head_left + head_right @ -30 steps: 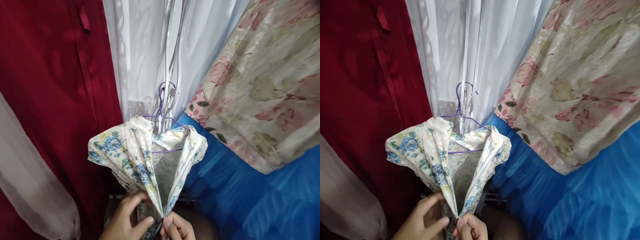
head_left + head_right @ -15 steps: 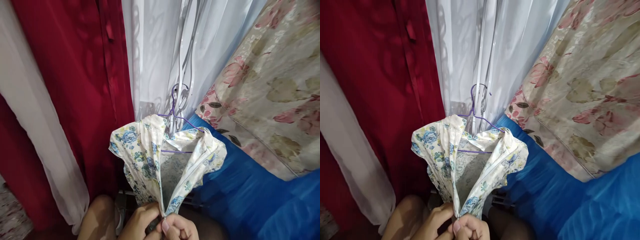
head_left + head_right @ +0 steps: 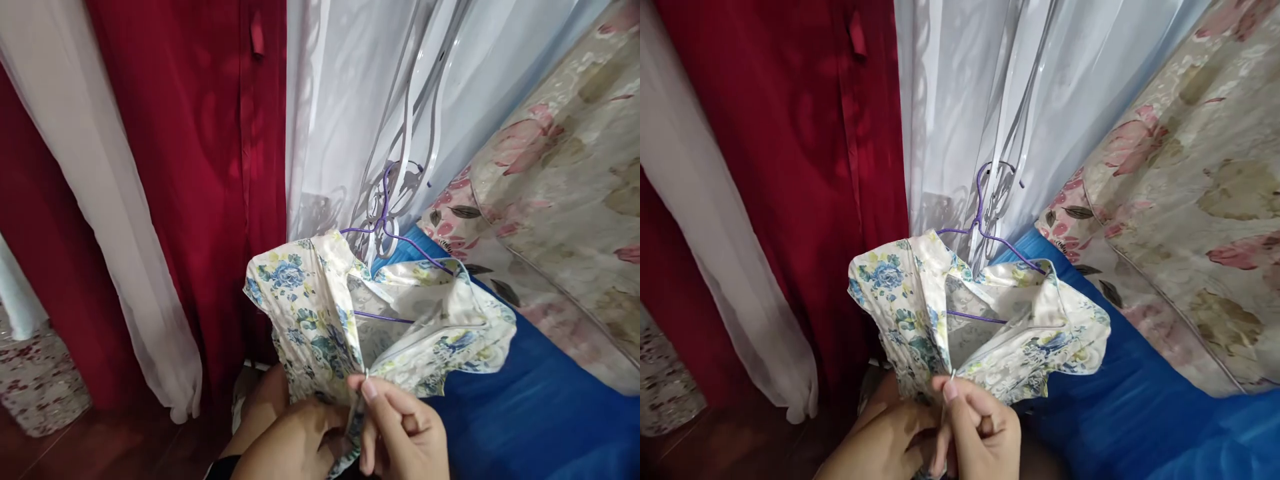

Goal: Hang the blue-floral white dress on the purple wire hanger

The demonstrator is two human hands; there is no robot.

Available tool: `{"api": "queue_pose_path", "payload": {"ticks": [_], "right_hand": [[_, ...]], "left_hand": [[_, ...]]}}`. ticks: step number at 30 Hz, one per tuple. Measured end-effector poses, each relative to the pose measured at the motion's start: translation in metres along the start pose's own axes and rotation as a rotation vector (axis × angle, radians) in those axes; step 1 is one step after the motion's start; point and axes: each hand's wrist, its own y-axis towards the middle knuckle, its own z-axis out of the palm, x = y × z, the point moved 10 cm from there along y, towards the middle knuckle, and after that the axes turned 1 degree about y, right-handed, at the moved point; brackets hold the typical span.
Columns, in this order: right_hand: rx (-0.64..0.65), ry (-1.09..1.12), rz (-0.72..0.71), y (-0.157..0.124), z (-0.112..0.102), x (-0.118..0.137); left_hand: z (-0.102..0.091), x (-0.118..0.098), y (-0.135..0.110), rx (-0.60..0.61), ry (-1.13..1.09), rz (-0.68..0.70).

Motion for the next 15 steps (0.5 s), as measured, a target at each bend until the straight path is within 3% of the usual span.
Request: {"api": "queue_pose_path", "payload": {"ticks": [3,6,10,15], "right_hand": [[-0.051,0.006,-0.130,0.015,-0.004,0.037],[-0.018,-0.005,-0.231,0.036,-0.002,0.067],[0.006,0.051,-0.297,0.060,0.007,0.092],[0.008,0.146,-0.406,0.066,0.022,0.117]], "left_hand": [[0.013,-0.004,0.013,0.044,-0.013,0.012],[0.020,-0.004,0.020,0.072,0.000,0.003],[0.022,0.004,0.019,0.102,0.042,-0.034],[0.019,0.007,0.011,0.103,0.084,-0.054]]}}
